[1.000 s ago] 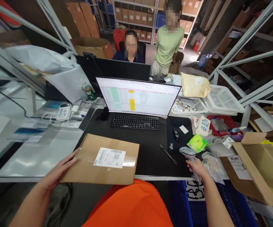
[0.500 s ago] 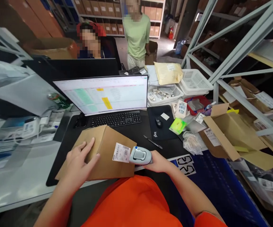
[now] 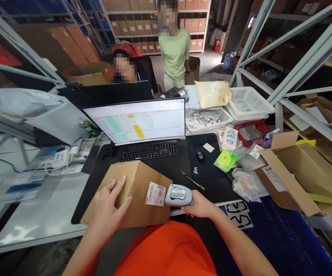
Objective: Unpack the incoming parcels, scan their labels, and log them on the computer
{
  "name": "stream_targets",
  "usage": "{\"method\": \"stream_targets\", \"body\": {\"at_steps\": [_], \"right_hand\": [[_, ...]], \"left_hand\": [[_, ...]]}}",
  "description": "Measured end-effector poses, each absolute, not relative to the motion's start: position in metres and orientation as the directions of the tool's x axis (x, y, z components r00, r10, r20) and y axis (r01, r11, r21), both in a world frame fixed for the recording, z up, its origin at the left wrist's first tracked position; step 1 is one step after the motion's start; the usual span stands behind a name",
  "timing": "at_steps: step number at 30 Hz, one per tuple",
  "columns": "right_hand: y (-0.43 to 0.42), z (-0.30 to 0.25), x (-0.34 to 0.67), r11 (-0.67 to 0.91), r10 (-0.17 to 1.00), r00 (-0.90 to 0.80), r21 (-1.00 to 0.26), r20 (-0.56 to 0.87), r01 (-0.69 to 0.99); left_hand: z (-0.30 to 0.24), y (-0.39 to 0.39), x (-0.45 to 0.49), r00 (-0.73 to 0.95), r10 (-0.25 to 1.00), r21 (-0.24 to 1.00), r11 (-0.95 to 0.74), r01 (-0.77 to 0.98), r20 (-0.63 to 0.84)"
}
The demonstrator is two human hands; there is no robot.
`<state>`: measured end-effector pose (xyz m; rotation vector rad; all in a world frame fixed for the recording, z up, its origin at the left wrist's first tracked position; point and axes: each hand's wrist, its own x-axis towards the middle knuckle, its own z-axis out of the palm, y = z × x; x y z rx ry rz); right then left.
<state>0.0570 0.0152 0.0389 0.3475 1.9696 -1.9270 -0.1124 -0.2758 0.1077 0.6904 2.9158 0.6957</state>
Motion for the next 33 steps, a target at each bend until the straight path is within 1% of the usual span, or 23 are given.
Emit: {"method": "stream_targets", "body": {"at_steps": [4,9,13,16,20,28,33], "right_hand": [[0.023,0.035,0.062,0.053,-0.105,-0.91,-0.916,-0.4,0.396],[0.03,0.035,0.062,0.032,-0.064,-0.903,-0.905,-0.425,0.424],[0.029,0.04,0.057,0.021,-0.051,-0.897,-0.899,-0.438,0.438],[0.026,0.041,0.054,0.006,-0.067,-0.893,-0.895,-0.445,0.445],[0.025,0.036,0.054,0.006,-0.084,-0.892,-0.896,-0.443,0.445],[0.026,0.039,0.055,0.002,-0.061,-0.896,-0.898,-0.439,0.44],[0.027,0.04,0.058,0.041,-0.114,-0.897,-0.905,-0.426,0.424]], "left_hand": [[0.111,-0.277,-0.109,-0.907,0.419,0.469,0.792,0.39,0.046],[0.117,-0.276,-0.11,-0.916,0.4,0.486,0.802,0.348,-0.004],[0.115,-0.275,-0.113,-0.909,0.415,0.477,0.796,0.373,0.018],[0.113,-0.275,-0.114,-0.902,0.43,0.468,0.788,0.4,0.047],[0.114,-0.274,-0.116,-0.896,0.443,0.459,0.789,0.409,0.035],[0.115,-0.274,-0.119,-0.901,0.433,0.484,0.782,0.393,0.033],[0.115,-0.273,-0.12,-0.903,0.43,0.482,0.787,0.385,0.019]]}}
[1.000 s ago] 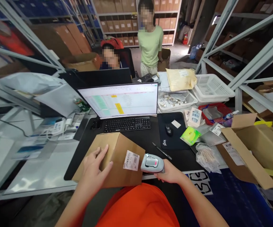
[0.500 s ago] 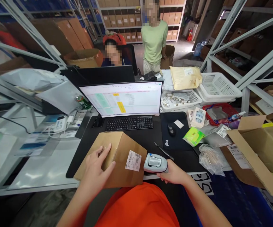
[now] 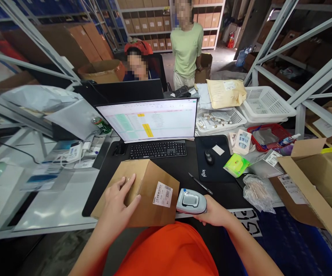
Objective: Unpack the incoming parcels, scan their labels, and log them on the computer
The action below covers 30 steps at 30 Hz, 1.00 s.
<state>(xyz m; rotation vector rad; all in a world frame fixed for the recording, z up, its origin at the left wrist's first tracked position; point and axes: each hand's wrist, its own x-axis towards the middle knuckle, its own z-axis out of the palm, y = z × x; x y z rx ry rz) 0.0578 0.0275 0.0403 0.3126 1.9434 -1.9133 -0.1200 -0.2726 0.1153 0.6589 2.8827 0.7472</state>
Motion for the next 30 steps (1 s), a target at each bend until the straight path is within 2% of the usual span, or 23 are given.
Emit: {"method": "stream_targets", "body": {"at_steps": [9,22,30], "right_hand": [[0.038,0.043,0.067,0.044,-0.055,-0.905,-0.907,-0.421,0.419],[0.049,0.051,0.067,0.074,-0.018,-0.903,-0.901,-0.43,0.428],[0.056,0.047,0.064,0.044,-0.057,-0.913,-0.915,-0.403,0.401]], "left_hand": [[0.117,-0.27,-0.12,-0.912,0.41,0.491,0.79,0.368,0.024],[0.115,-0.264,-0.122,-0.895,0.446,0.407,0.813,0.417,0.024],[0.119,-0.26,-0.124,-0.905,0.425,0.39,0.832,0.394,0.009]]}}
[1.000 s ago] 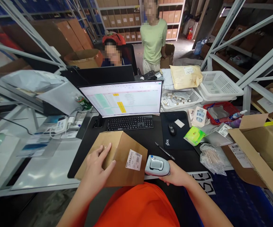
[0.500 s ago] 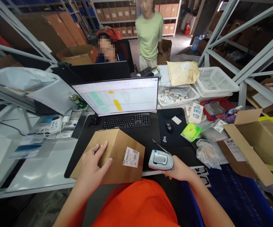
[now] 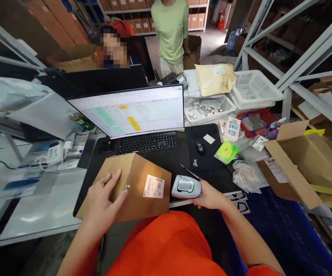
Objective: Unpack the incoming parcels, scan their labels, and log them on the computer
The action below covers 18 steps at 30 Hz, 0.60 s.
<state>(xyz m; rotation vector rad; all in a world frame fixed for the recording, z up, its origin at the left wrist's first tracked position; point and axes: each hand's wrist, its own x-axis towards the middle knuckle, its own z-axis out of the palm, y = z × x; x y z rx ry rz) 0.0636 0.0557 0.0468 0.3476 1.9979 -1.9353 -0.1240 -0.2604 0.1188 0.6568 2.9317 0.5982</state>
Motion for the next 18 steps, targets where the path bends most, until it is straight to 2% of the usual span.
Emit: {"method": "stream_targets", "body": {"at_steps": [5,9,14,18], "right_hand": [[0.055,0.045,0.062,0.094,-0.123,-0.914,-0.921,-0.387,0.377],[0.05,0.044,0.059,0.12,-0.135,-0.909,-0.917,-0.395,0.381],[0.05,0.045,0.053,0.1,-0.125,-0.937,-0.944,-0.326,0.315],[0.055,0.048,0.05,0.098,-0.139,-0.928,-0.937,-0.346,0.335]], "left_hand": [[0.119,-0.26,-0.127,-0.902,0.431,0.379,0.837,0.395,-0.011],[0.119,-0.258,-0.131,-0.905,0.425,0.378,0.839,0.392,-0.004],[0.12,-0.256,-0.134,-0.904,0.427,0.381,0.835,0.396,0.004],[0.122,-0.255,-0.135,-0.908,0.42,0.384,0.838,0.388,0.001]]}}
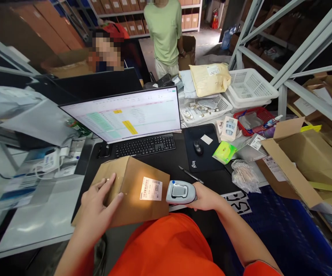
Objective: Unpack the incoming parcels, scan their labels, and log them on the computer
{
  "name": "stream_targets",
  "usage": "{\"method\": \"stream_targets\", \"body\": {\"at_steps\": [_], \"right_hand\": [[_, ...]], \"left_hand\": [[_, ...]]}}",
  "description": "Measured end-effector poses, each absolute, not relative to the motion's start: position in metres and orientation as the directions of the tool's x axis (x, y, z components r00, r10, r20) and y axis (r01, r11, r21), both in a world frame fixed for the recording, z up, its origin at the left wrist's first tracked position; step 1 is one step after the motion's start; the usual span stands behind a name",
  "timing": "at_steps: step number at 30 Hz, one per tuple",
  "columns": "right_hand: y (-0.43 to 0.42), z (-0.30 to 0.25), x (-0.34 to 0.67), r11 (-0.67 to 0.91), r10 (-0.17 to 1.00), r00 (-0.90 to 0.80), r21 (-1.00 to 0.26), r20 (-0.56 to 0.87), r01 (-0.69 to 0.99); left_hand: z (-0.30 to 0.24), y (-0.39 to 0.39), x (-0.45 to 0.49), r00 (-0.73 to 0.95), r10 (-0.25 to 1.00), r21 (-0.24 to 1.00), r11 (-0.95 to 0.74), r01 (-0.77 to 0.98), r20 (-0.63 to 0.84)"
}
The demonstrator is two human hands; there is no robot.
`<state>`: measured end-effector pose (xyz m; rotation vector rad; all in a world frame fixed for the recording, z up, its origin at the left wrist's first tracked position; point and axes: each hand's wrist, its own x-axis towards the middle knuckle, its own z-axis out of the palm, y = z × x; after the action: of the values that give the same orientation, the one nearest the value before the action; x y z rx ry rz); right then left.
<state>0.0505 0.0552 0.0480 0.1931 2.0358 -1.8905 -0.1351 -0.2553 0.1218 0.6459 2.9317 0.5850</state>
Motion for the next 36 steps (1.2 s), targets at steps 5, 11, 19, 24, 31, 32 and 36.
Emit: {"method": "stream_targets", "body": {"at_steps": [5,11,19,24,31,32,36], "right_hand": [[0.072,0.047,0.061,0.049,-0.14,-0.913,-0.924,-0.382,0.379],[0.093,0.048,0.081,-0.018,-0.037,-0.907,-0.907,-0.42,0.421],[0.122,0.053,0.103,0.03,-0.057,-0.926,-0.927,-0.374,0.373],[0.121,0.047,0.098,0.007,-0.05,-0.926,-0.927,-0.375,0.375],[0.083,0.051,0.056,-0.08,-0.159,-0.949,-0.954,-0.274,0.289],[0.079,0.051,0.05,-0.081,-0.192,-0.939,-0.949,-0.285,0.304],[0.064,0.05,0.033,-0.096,-0.138,-0.915,-0.914,-0.379,0.394]], "left_hand": [[0.123,-0.257,-0.138,-0.918,0.396,0.395,0.846,0.358,-0.017],[0.126,-0.259,-0.139,-0.935,0.353,0.415,0.856,0.307,-0.038],[0.128,-0.259,-0.139,-0.935,0.351,0.431,0.852,0.296,-0.052],[0.126,-0.26,-0.141,-0.932,0.361,0.427,0.85,0.309,-0.045],[0.124,-0.263,-0.146,-0.919,0.394,0.415,0.841,0.348,-0.027],[0.124,-0.264,-0.147,-0.917,0.399,0.416,0.837,0.355,-0.022],[0.123,-0.264,-0.15,-0.914,0.405,0.425,0.829,0.362,-0.011]]}}
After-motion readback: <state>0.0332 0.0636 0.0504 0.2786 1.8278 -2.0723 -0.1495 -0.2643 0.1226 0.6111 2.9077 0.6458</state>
